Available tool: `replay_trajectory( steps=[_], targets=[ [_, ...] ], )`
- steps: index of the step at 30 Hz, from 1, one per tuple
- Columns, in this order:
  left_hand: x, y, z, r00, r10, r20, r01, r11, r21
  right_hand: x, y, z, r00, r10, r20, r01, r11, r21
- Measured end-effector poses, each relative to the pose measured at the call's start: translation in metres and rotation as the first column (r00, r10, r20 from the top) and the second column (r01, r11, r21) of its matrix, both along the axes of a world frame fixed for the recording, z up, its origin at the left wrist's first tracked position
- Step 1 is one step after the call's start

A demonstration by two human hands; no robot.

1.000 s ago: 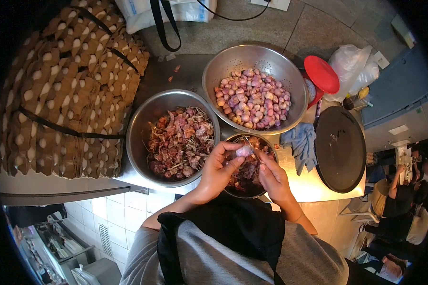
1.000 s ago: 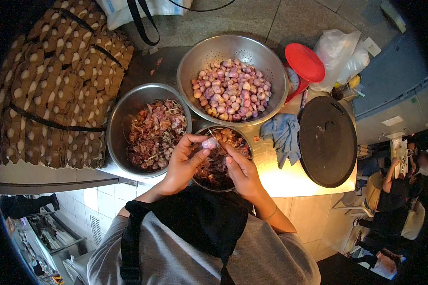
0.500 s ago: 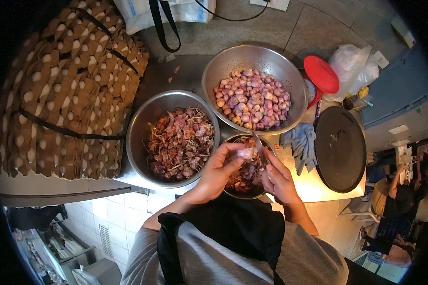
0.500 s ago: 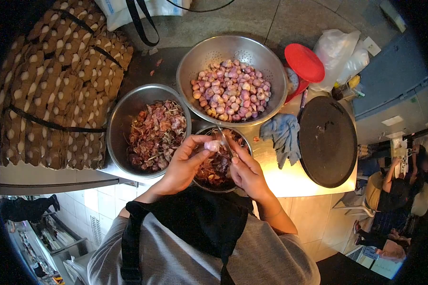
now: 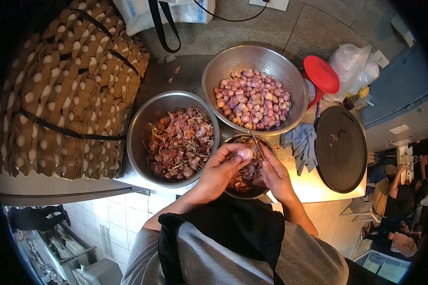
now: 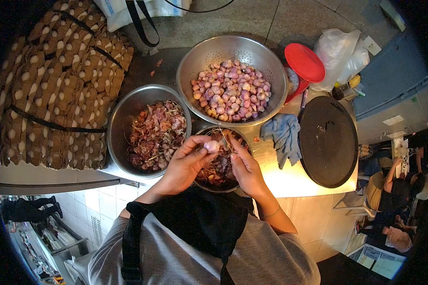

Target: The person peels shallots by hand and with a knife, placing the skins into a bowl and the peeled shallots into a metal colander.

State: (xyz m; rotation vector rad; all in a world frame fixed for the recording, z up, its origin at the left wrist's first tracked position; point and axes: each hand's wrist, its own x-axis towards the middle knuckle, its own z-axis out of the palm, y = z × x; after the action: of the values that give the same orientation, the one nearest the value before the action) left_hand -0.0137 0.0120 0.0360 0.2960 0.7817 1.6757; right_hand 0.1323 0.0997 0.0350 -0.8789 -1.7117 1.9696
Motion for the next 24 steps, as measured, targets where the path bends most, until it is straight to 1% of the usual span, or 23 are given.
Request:
replay_trajectory(
  steps=[2, 3, 5, 8, 11, 14, 17, 20, 24],
  targets=[
    [-0.002, 0.000, 0.001, 1.000, 0.002, 0.024, -0.002, 1.000, 0.002, 0.003, 0.000, 0.004, 1.000, 0.026, -0.007, -0.027, 0.999, -0.039],
    [-0.003, 0.000, -0.004, 0.999, 0.008, -0.040, -0.008, 1.000, -0.012, 0.004, 0.000, 0.005, 0.999, 0.042, -0.010, -0.043, 0.997, -0.058],
    [-0.004, -0.001, -0.017, 0.986, 0.018, -0.167, -0.024, 0.999, -0.039, 0.004, -0.001, 0.007, 0.993, 0.059, -0.100, -0.070, 0.992, -0.108],
    [0.000, 0.002, -0.009, 0.977, 0.070, -0.203, -0.086, 0.994, -0.067, 0.008, -0.005, 0.001, 0.976, 0.078, -0.205, -0.110, 0.983, -0.149],
    [0.004, 0.006, -0.009, 0.975, 0.152, -0.163, -0.150, 0.988, 0.025, 0.003, -0.010, -0.002, 0.962, 0.091, -0.259, -0.136, 0.977, -0.163],
    [0.006, 0.005, -0.012, 0.995, 0.101, 0.015, -0.101, 0.993, 0.060, -0.001, -0.014, -0.012, 0.955, 0.064, -0.290, -0.110, 0.983, -0.144],
    [0.005, 0.003, -0.016, 0.995, 0.040, 0.096, -0.043, 0.999, 0.021, 0.000, -0.010, -0.010, 0.974, 0.023, -0.226, -0.076, 0.970, -0.229],
    [0.004, 0.003, -0.020, 0.984, 0.041, 0.174, -0.046, 0.999, 0.026, 0.003, -0.008, -0.007, 0.965, 0.021, -0.260, -0.103, 0.946, -0.307],
    [0.005, 0.005, -0.018, 0.987, 0.080, 0.141, -0.085, 0.996, 0.029, 0.001, -0.013, -0.004, 0.974, 0.055, -0.221, -0.087, 0.986, -0.139]
  ],
)
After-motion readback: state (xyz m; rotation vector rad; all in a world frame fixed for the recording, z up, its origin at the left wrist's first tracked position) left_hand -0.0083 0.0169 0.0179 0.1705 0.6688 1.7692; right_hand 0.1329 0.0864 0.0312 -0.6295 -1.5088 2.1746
